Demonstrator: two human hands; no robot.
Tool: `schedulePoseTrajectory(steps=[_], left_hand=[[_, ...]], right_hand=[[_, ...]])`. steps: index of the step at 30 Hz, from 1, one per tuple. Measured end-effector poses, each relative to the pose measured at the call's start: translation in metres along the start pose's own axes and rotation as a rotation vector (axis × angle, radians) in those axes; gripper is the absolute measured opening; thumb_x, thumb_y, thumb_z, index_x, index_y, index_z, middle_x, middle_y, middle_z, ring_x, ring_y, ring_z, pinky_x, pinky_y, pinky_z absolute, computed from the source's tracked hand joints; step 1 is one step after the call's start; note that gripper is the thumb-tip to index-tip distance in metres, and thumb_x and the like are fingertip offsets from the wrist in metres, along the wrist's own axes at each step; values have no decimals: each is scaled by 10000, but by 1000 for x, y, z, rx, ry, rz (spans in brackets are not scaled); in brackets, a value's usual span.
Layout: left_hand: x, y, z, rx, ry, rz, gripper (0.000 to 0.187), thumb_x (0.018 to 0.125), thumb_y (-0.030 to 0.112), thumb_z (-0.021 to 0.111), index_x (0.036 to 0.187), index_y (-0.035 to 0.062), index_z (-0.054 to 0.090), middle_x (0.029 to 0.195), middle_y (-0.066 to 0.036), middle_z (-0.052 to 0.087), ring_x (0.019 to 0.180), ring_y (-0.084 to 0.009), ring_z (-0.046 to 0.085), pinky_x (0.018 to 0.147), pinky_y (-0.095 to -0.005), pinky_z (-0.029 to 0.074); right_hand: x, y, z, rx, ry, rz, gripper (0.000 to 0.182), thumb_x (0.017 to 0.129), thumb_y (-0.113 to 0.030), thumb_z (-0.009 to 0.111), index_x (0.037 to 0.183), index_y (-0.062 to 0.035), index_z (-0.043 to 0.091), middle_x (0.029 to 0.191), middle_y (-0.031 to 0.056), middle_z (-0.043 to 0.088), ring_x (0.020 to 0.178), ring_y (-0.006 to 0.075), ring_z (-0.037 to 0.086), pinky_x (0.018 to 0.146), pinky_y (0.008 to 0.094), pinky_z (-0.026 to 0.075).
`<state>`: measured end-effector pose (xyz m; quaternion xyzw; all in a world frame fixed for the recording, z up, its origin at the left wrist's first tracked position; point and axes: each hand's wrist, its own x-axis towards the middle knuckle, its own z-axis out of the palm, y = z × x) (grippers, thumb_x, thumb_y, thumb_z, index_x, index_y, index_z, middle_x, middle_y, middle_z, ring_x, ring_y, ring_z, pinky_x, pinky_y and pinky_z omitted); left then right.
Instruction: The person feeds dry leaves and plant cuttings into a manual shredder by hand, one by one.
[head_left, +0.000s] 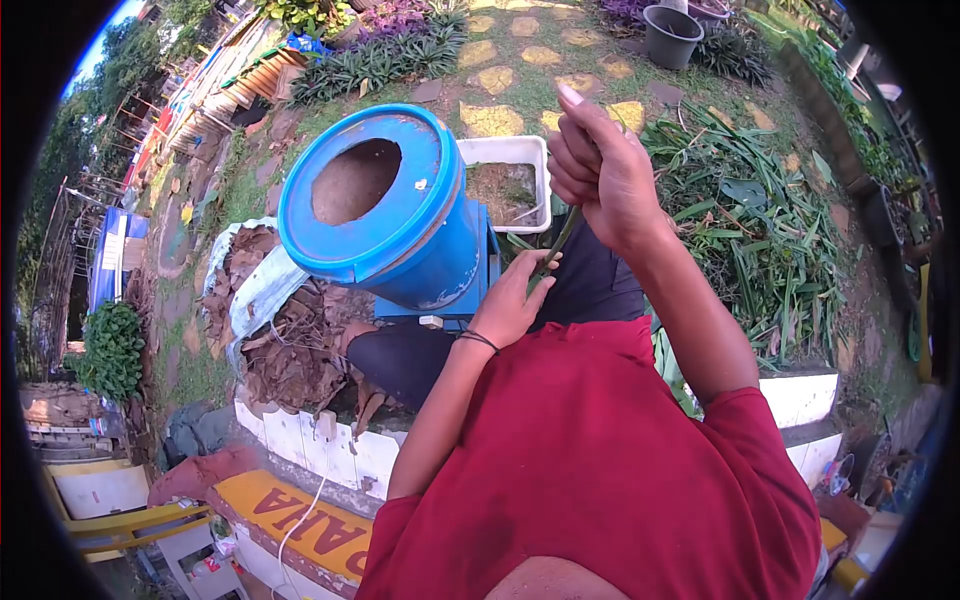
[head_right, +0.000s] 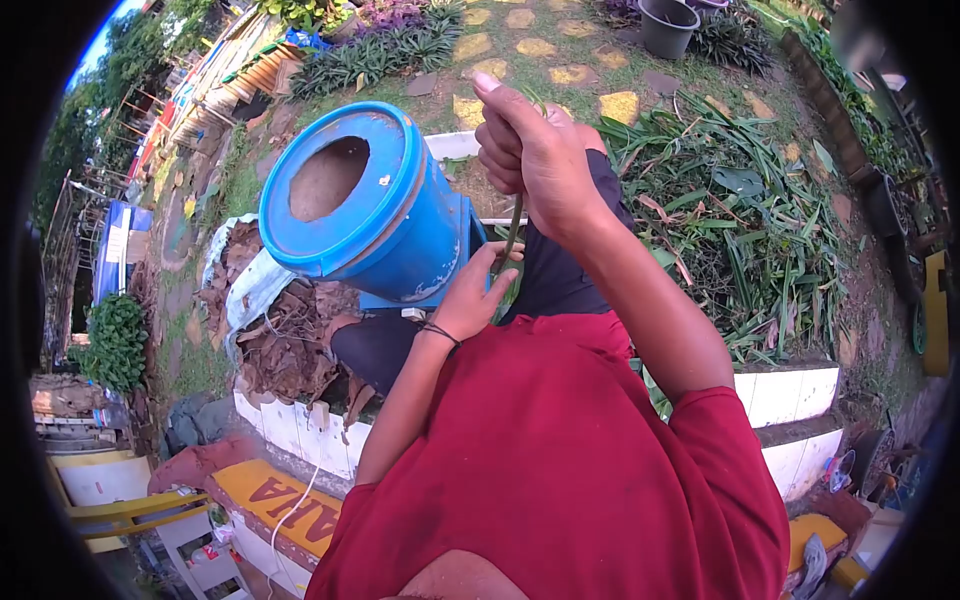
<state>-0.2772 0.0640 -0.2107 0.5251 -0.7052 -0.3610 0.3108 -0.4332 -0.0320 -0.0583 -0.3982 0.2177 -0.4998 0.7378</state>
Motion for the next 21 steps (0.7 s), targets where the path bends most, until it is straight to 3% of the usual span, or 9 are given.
schedulePoseTrajectory(steps=[2, 7, 11, 12, 13, 16, 17, 21], left_hand=[[-9, -7, 6, -154, 103, -31, 189, 994, 106, 556, 1167, 38, 590, 1076, -115, 666, 1049, -251, 656, 925, -350, 499], [-21, -28, -2, -71, 179, -12, 172, 985, 108, 574, 1125, 16, 615, 1033, -128, 693, 991, -265, 685, 851, -360, 530], [-18, -35, -5, -190, 236, -55, 154, 971, 116, 609, 1072, 4, 642, 1003, -108, 709, 947, -209, 693, 837, -333, 531], [-16, -36, -2, -237, 262, -64, 149, 966, 118, 623, 1052, 2, 655, 979, -90, 719, 921, -168, 694, 830, -309, 528], [-16, -36, 1, -240, 267, -62, 149, 966, 118, 623, 1052, 2, 655, 979, -90, 719, 921, -168, 694, 830, -309, 528], [-15, -44, 11, -313, 263, -108, 140, 962, 110, 630, 1041, 0, 666, 990, -78, 712, 899, -164, 689, 821, -297, 527], [-17, -50, 14, -283, 257, -112, 150, 952, 110, 639, 1048, 0, 676, 994, -80, 706, 907, -170, 685, 824, -308, 526], [-30, -82, 19, -125, 209, -164, 169, 940, 117, 653, 1063, 5, 684, 997, -91, 704, 938, -203, 684, 844, -334, 524]], right_hand=[[2, 10, 6, -35, -3, 22, 562, 1038, -396, 482, 564, -182, 270, 500, -66, 203, 426, 75, 166, 420, 274, 152], [4, 31, 23, -102, -107, 74, 546, 1036, -388, 493, 584, -174, 273, 520, -67, 212, 443, 73, 172, 436, 266, 162], [16, 40, 27, -230, -252, -16, 471, 1036, -392, 505, 662, -144, 361, 590, -55, 285, 493, 56, 223, 468, 243, 194], [18, 36, 27, -295, -325, 26, 470, 1028, -491, 464, 745, -117, 473, 647, -41, 360, 541, 66, 300, 492, 236, 270], [19, 34, 29, -300, -329, 28, 470, 1028, -491, 464, 745, -117, 473, 647, -41, 360, 541, 66, 300, 492, 236, 270], [33, 25, 33, -276, -400, 46, 700, 976, -707, 285, 978, -79, 595, 797, -7, 497, 758, 103, 475, 623, 290, 485], [44, 25, 27, -225, -441, 47, 715, 978, -709, 265, 995, -74, 595, 826, 0, 514, 781, 113, 504, 672, 312, 535], [70, 42, -3, -201, -321, 115, 722, 992, -690, 257, 1043, -60, 607, 875, 19, 523, 837, 134, 530, 758, 351, 563]])
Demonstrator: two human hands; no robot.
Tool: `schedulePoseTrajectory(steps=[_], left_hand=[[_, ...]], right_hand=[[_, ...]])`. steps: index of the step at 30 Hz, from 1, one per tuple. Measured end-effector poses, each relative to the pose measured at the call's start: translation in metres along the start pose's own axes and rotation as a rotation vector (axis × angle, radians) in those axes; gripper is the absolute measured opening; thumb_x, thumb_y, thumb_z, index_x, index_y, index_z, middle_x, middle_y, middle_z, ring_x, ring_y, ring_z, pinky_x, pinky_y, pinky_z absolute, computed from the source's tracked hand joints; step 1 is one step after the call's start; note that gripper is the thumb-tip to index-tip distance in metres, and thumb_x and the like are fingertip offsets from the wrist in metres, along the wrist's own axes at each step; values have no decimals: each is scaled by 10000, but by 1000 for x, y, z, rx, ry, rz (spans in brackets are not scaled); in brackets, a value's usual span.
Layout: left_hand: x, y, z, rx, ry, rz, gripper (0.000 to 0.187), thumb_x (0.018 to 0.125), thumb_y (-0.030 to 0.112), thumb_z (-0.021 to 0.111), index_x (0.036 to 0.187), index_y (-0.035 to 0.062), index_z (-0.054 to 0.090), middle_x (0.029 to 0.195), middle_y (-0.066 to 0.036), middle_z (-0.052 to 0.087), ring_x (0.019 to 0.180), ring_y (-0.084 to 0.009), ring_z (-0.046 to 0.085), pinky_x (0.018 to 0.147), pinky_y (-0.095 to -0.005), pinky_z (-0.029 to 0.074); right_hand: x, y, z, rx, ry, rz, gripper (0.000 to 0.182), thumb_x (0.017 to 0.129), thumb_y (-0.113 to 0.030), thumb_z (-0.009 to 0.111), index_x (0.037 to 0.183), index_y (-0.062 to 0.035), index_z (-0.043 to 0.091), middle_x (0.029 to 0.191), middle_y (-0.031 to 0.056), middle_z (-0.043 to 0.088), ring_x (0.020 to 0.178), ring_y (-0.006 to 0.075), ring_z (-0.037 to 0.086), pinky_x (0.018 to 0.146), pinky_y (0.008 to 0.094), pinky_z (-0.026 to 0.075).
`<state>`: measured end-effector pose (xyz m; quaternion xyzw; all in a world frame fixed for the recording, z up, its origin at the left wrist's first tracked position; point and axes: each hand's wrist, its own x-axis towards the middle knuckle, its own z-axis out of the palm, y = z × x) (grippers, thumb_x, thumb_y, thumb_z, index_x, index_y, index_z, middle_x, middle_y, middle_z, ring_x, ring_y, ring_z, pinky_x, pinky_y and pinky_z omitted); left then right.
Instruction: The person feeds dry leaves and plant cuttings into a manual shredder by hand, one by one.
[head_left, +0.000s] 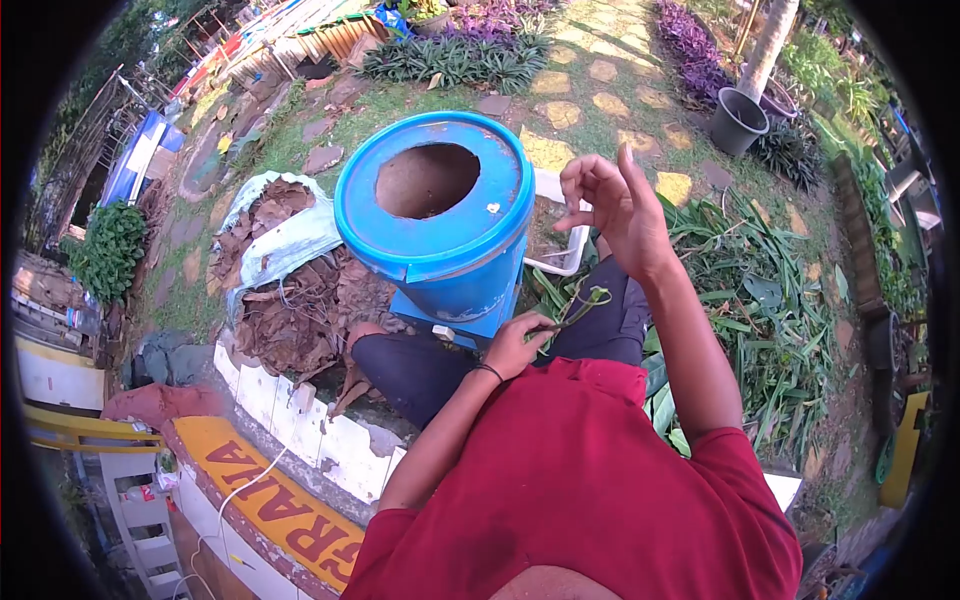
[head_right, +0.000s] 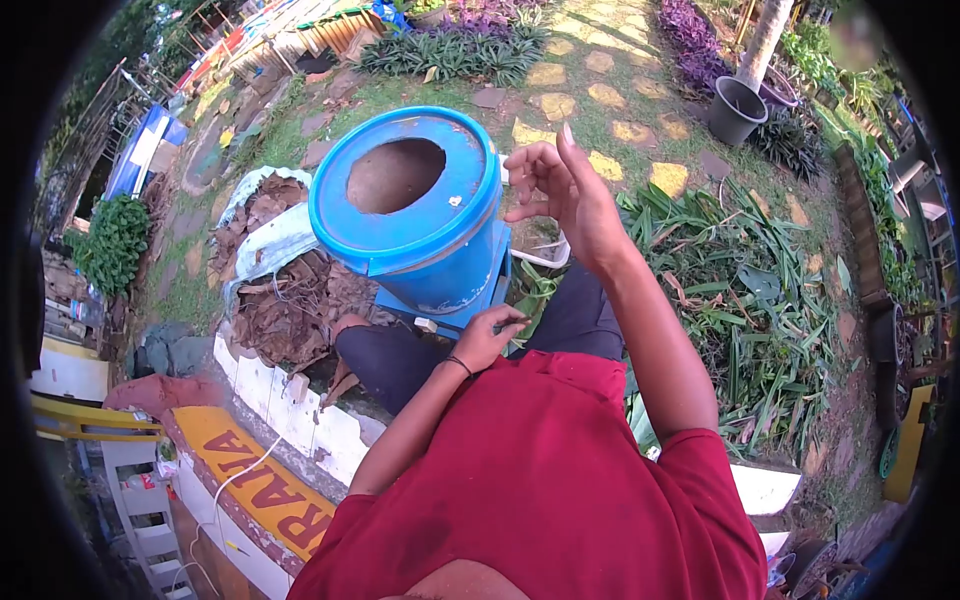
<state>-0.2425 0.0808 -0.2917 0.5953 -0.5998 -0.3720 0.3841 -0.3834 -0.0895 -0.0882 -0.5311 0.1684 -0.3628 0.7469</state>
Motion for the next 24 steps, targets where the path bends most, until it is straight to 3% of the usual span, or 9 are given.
schedulePoseTrajectory(steps=[2, 5, 6, 7, 10, 12, 13, 16, 24], left_hand=[[-6, -20, 1, -10, -28, -99, 166, 933, 118, 659, 1050, 3, 680, 1009, -93, 707, 954, -212, 689, 867, -332, 524], [-15, -53, 7, -76, -74, -228, 168, 920, 91, 671, 1058, -5, 665, 1043, -94, 715, 1014, -191, 687, 906, -319, 520], [-17, -64, 11, -111, -114, -279, 175, 918, 78, 672, 1071, -5, 657, 1055, -95, 717, 1036, -187, 685, 921, -316, 516], [-19, -76, 16, -102, -112, -272, 175, 918, 78, 672, 1071, -5, 657, 1055, -95, 717, 1036, -187, 685, 921, -316, 516], [-12, -95, 21, -158, -178, -368, 185, 913, 45, 658, 1093, 4, 652, 1079, -102, 722, 1054, -209, 690, 931, -334, 521], [-7, -92, 20, -142, -205, -353, 212, 907, 4, 653, 1118, 6, 634, 1090, -99, 726, 1053, -204, 692, 929, -326, 522], [-8, -103, 24, -161, -203, -360, 214, 903, 5, 657, 1114, 1, 622, 1081, -105, 728, 1042, -200, 694, 910, -322, 527], [-6, -128, 34, -174, -241, -402, 181, 900, -9, 651, 1076, 0, 614, 1073, -113, 728, 1019, -195, 698, 881, -324, 534], [-5, -117, 26, 39, -192, -470, 165, 906, 99, 657, 1007, -8, 581, 984, -129, 728, 747, -162, 678, 684, -333, 544]], right_hand=[[3, 29, -27, -43, 82, 73, 610, 1035, -590, 320, 1050, -56, 614, 905, 22, 550, 851, 135, 531, 856, 354, 493], [1, 94, -83, -302, 225, 226, 413, 1055, -417, 422, 1084, -77, 656, 969, -7, 585, 828, 112, 531, 853, 320, 482], [-5, 120, -100, -235, 286, 362, 405, 1057, -403, 423, 1103, -78, 660, 933, -16, 575, 820, 99, 524, 829, 301, 487], [-14, 152, -116, -217, 315, 419, 441, 1045, -450, 455, 1068, -49, 637, 912, 2, 580, 752, 101, 526, 696, 265, 461], [-64, 250, -142, -500, 242, 463, 349, 1013, -359, 549, 978, -34, 672, 814, 41, 614, 678, 148, 561, 671, 305, 461], [-80, 217, -98, -1158, 96, 215, 285, 934, -297, 619, 972, -14, 626, 865, 239, 630, 817, 390, 655, 745, 481, 512], [-79, 207, -86, -1215, -17, 282, 284, 912, -308, 636, 943, -26, 643, 919, 235, 664, 896, 424, 653, 784, 514, 508], [-78, 244, -89, -1374, -204, 360, 344, 923, -393, 610, 929, -53, 664, 952, 178, 697, 901, 390, 676, 793, 498, 529], [-61, 252, -91, -1332, -183, 469, 354, 939, -423, 581, 946, -81, 671, 952, 164, 699, 924, 369, 677, 814, 490, 529]])
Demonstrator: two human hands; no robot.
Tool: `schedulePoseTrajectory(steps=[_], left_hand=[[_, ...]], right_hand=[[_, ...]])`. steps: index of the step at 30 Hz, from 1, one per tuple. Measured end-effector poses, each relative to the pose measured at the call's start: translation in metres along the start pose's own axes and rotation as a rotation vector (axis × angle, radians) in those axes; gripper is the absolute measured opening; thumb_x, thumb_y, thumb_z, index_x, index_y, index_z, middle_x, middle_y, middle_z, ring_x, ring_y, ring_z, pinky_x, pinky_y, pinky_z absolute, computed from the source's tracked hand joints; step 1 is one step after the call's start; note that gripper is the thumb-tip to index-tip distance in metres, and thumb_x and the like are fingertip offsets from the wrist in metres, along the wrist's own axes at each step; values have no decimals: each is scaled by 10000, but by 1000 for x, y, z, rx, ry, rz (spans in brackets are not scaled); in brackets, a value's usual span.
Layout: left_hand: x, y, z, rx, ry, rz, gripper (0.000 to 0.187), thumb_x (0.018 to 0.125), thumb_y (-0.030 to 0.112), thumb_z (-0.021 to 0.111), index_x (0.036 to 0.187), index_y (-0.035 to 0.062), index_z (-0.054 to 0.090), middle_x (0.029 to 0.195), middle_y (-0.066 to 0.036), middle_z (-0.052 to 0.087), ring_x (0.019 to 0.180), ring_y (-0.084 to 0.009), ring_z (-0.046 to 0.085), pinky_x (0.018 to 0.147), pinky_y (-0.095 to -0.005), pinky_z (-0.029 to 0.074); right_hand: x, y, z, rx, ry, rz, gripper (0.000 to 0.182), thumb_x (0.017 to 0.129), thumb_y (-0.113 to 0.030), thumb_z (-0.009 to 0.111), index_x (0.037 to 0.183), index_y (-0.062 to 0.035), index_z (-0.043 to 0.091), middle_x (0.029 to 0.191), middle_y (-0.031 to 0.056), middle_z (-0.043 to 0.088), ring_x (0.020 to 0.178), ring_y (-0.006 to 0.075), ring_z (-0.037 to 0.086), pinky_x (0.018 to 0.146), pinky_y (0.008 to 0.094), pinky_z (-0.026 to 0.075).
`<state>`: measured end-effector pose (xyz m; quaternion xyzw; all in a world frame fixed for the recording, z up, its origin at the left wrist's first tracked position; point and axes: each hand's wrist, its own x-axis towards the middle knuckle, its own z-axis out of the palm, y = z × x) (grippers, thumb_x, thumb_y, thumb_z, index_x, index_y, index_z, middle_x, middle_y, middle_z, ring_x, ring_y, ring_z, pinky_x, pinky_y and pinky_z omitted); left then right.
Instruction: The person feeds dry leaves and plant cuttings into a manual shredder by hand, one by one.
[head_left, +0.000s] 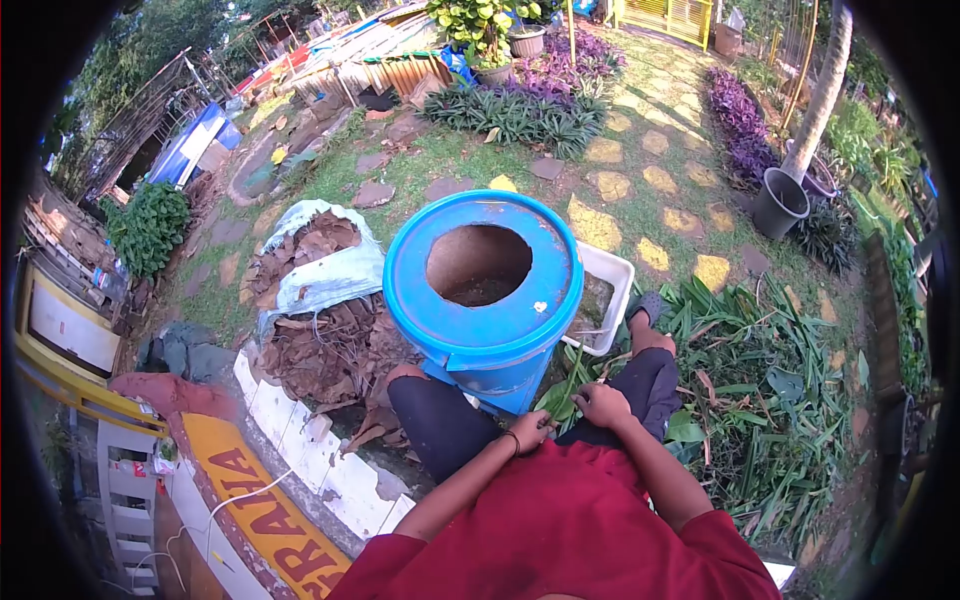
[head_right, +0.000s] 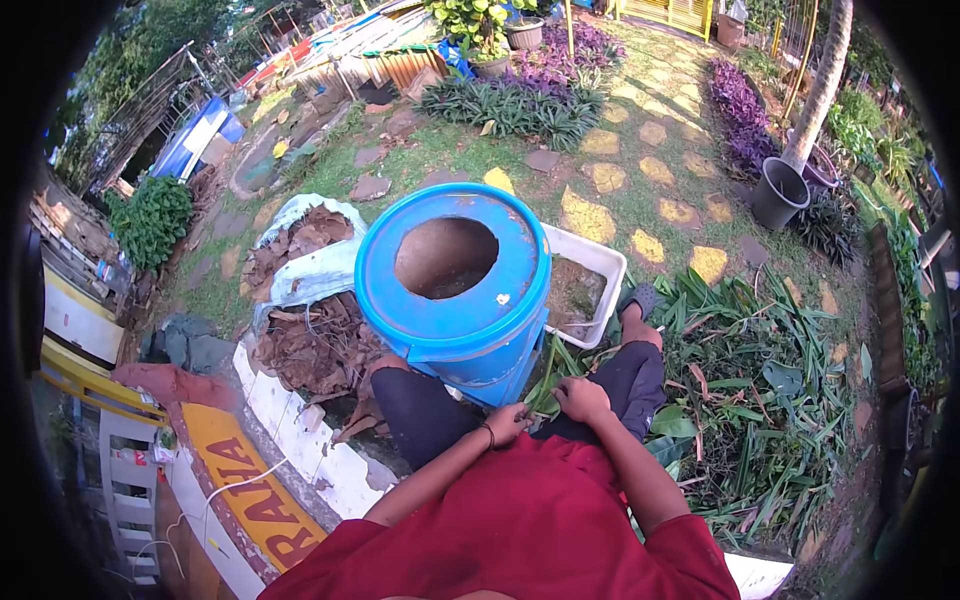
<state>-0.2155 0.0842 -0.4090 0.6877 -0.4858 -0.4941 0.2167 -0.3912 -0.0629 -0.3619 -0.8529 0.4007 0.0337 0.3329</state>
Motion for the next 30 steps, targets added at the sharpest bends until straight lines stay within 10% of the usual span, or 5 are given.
schedulePoseTrajectory(steps=[18, 30], left_hand=[[-1, 8, 0, -75, 37, 62, 172, 951, 146, 648, 1053, 9, 630, 946, -91, 716, 907, -172, 687, 813, -319, 524], [-55, 316, -154, -620, 10, 588, 247, 1058, 157, 479, 1239, -1, 537, 927, -90, 646, 608, -64, 497, 618, -231, 467]], right_hand=[[-6, 17, 9, 115, -136, -118, 383, 892, -425, 647, 1039, -75, 701, 966, 163, 710, 918, 363, 685, 817, 463, 539], [66, 87, -74, 755, 232, 43, 360, 971, -337, 631, 1079, 0, 698, 886, 71, 684, 828, 163, 610, 796, 336, 495]])
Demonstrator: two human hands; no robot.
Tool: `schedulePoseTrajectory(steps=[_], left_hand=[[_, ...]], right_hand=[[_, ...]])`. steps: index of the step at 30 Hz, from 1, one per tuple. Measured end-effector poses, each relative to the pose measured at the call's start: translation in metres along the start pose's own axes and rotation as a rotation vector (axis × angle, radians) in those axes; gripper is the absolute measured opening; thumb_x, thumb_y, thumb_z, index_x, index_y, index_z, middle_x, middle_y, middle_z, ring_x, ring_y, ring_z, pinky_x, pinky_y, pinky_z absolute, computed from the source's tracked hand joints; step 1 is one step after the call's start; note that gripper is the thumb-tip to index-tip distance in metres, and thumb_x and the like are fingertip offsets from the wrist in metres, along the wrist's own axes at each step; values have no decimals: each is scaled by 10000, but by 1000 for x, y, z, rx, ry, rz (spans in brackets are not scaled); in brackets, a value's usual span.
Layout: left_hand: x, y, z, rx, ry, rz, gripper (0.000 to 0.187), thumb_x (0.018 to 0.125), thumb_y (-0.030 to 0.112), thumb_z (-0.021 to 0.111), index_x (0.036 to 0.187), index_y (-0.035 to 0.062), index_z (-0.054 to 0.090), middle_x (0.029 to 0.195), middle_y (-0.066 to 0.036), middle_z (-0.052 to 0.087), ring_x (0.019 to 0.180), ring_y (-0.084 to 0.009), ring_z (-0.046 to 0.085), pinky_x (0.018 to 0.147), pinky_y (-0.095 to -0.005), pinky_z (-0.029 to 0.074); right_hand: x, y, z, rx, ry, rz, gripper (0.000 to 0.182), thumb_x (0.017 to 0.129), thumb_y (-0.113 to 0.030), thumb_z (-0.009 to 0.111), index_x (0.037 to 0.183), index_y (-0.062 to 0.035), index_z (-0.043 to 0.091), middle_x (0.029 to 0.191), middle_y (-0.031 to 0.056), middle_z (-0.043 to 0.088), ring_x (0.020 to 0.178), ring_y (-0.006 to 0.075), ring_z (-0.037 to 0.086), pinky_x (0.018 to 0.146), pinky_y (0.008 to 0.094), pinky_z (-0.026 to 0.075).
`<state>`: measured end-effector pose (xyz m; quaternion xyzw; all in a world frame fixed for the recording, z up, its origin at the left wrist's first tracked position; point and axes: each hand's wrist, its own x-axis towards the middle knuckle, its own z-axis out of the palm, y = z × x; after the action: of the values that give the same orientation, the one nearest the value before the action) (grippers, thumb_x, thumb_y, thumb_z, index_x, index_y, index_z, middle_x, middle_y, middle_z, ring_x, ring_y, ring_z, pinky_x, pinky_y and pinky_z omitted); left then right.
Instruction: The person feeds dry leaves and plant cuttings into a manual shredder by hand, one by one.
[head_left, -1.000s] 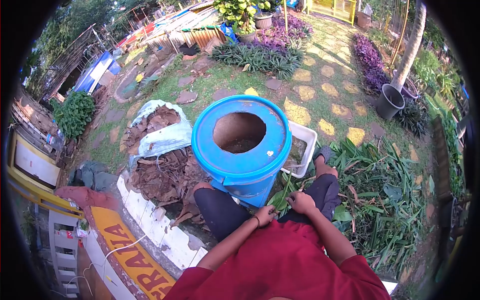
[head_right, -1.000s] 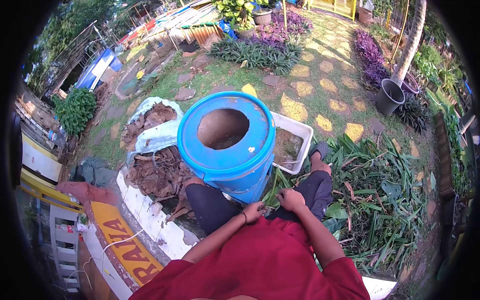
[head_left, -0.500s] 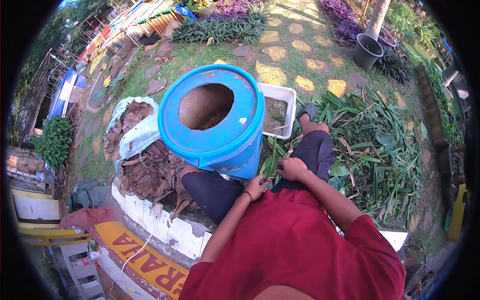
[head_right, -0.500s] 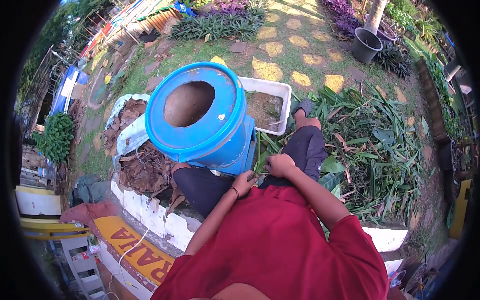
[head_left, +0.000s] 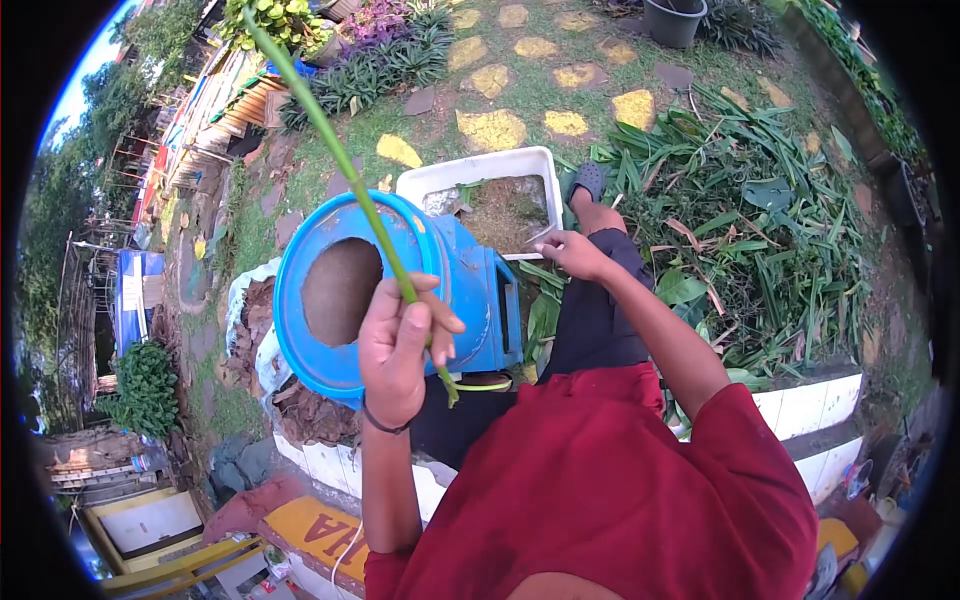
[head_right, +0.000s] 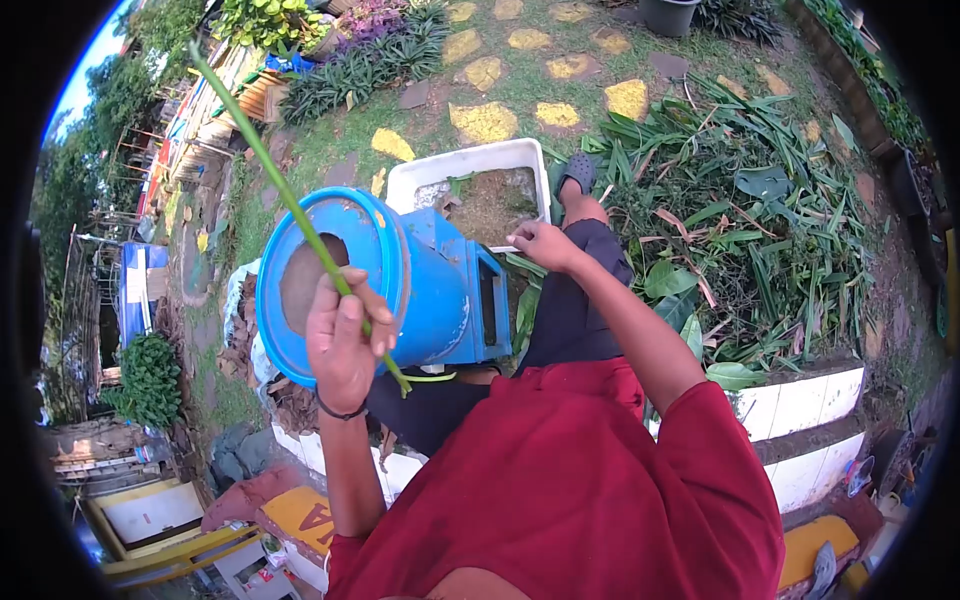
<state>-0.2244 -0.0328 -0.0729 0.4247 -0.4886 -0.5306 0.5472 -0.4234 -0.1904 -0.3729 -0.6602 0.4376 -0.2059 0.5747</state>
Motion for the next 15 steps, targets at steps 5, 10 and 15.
schedulePoseTrajectory(steps=[5, 10, 15], left_hand=[[9, 84, -79, 333, 258, 153, 314, 1067, 156, 456, 1334, -4, 506, 879, -45, 602, 534, -29, 372, 499, -207, 355], [-21, 94, -155, 712, 581, 55, 348, 1063, 187, 488, 1363, 12, 510, 869, -2, 595, 541, -6, 339, 483, -191, 296], [-35, 65, -203, 987, 648, -197, 325, 1049, 217, 536, 1300, 14, 573, 877, 34, 615, 589, 20, 367, 502, -183, 293]], right_hand=[[18, 54, -6, 158, 102, 135, 320, 979, -315, 624, 984, -1, 683, 736, -5, 567, 641, 85, 487, 600, 275, 416], [28, 58, 0, 254, 74, 108, 364, 945, -347, 649, 973, 13, 692, 762, 51, 629, 717, 155, 587, 689, 330, 480], [59, 73, -1, 187, 41, 165, 373, 931, -353, 654, 1002, 10, 706, 833, 129, 682, 792, 219, 634, 758, 382, 501]])
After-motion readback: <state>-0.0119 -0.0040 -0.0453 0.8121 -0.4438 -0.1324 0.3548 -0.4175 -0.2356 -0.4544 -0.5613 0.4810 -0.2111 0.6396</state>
